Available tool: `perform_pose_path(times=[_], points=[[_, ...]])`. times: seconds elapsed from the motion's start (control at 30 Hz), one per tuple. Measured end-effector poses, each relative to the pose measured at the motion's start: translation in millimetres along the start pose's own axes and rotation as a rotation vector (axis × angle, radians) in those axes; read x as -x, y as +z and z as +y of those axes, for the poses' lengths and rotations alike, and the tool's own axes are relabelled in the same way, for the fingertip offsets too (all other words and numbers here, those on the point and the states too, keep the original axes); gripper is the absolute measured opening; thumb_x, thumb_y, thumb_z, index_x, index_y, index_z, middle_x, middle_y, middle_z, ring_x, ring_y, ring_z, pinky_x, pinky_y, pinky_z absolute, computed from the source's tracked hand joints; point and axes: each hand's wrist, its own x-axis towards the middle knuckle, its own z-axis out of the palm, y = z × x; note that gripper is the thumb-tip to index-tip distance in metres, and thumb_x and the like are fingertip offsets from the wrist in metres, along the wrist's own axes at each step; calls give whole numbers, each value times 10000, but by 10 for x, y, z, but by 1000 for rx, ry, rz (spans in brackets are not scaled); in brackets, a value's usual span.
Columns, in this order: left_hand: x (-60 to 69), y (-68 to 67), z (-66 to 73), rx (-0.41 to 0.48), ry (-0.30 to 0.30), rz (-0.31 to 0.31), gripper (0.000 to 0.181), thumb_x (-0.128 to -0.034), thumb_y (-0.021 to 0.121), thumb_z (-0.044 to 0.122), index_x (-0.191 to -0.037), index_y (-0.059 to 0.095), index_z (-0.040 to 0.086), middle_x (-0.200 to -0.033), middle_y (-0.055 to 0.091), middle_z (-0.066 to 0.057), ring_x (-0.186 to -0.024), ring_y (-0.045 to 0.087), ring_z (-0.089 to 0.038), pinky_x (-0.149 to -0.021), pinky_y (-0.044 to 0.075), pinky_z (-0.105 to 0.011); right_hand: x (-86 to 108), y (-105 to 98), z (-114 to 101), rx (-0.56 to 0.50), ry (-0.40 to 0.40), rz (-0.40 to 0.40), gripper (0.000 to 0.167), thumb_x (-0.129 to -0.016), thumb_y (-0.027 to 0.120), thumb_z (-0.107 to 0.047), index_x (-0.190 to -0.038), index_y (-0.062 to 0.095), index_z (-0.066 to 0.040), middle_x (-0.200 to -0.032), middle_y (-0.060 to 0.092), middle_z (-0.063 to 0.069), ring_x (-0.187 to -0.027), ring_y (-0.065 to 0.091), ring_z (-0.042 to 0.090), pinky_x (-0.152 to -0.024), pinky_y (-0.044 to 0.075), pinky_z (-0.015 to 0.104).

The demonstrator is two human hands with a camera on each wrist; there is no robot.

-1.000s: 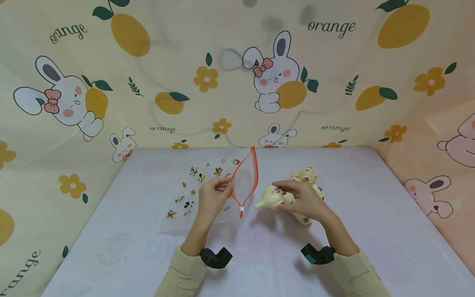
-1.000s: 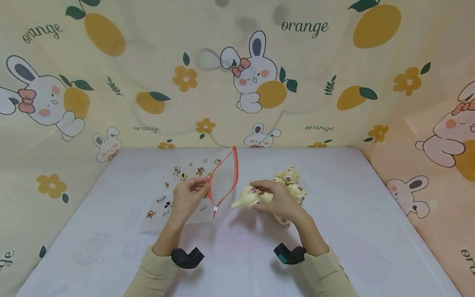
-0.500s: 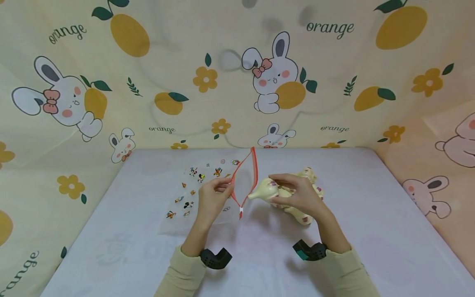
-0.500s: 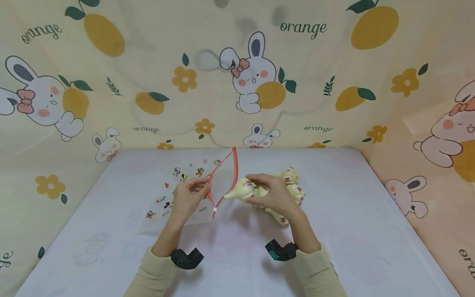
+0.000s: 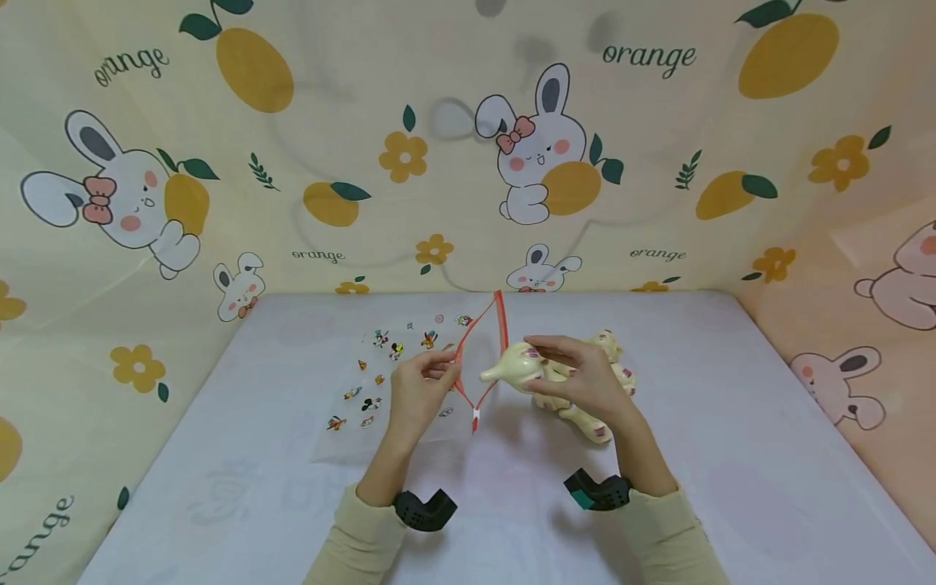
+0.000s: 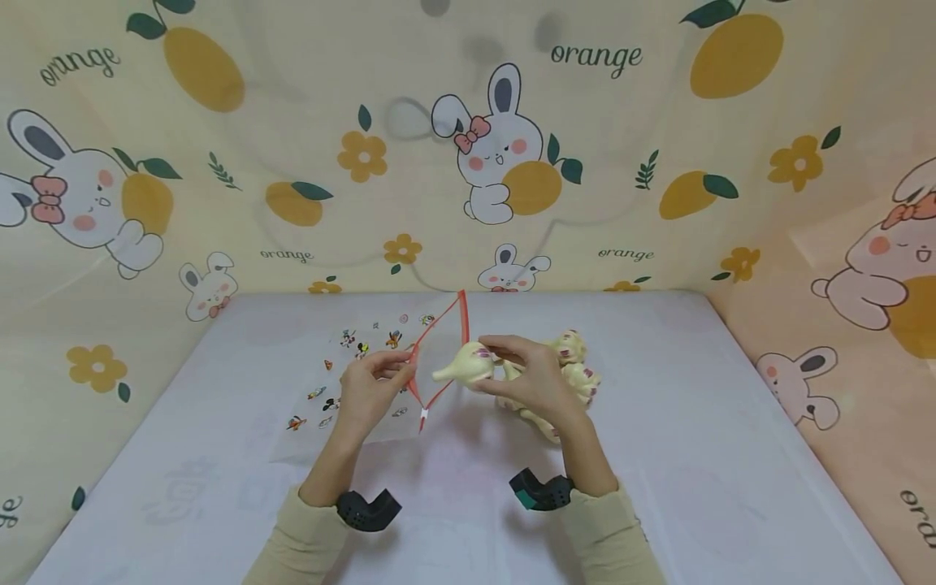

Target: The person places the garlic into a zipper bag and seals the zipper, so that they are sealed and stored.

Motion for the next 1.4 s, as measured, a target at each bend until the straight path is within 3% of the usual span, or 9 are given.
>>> perform_pose_path(times=[0.1, 0.23, 0.53, 0.83, 1.1, 1.4], points=[[2, 6, -1, 2, -1, 1, 168, -835, 707, 33, -987, 723, -36, -883, 731, -220, -727, 696, -258, -563, 481, -74, -21, 51, -4, -4, 3, 7, 559, -720, 824, -53, -1238, 622, -1, -1233, 661, 196, -1131, 650, 287, -990, 518, 416], [10, 23, -3, 19, -2, 4, 176, -830, 707, 25, -995, 722, -37, -883, 731, -223, -714, 686, -216, -575, 492, -81, -27, 98, -9, -4, 25, 18, 562, -734, 817, -62, -1253, 610, 2, -1242, 651, 211, -1141, 634, 355, -1005, 510, 432], [18, 34, 11, 16, -18, 19, 208, -829, 705, 25, -1030, 720, -25, -886, 730, -214, -696, 648, -124, -575, 489, -82, -24, 163, 2, 9, 38, 81, 570, -726, 826, -75, -1249, 613, -2, -1237, 657, 202, -1138, 641, 342, -1008, 508, 448], [27, 40, 29, 52, -4, 93, 175, -841, 700, 49, -1006, 728, -2, -863, 713, -198, -693, 586, -67, -585, 480, -92, -58, 235, 14, 35, -9, 150, 580, -688, 850, -65, -1224, 637, -9, -1221, 678, 168, -1128, 651, 314, -977, 526, 470], [26, 90, 25, 135, 46, 201, 157, -846, 692, 36, -990, 725, -19, -866, 705, -221, -704, 575, -44, -615, 490, -76, -58, 254, 5, 67, -19, 143, 571, -696, 848, -84, -1226, 641, -32, -1214, 683, 160, -1079, 662, 318, -948, 535, 492], [33, 94, 48, 183, 81, 270, 164, -866, 670, 30, -1014, 711, -28, -889, 684, -221, -743, 568, -17, -656, 500, -69, -65, 271, -13, 85, -23, 131, 588, -700, 844, -76, -1244, 628, -15, -1230, 676, 158, -1072, 657, 292, -957, 539, 445]])
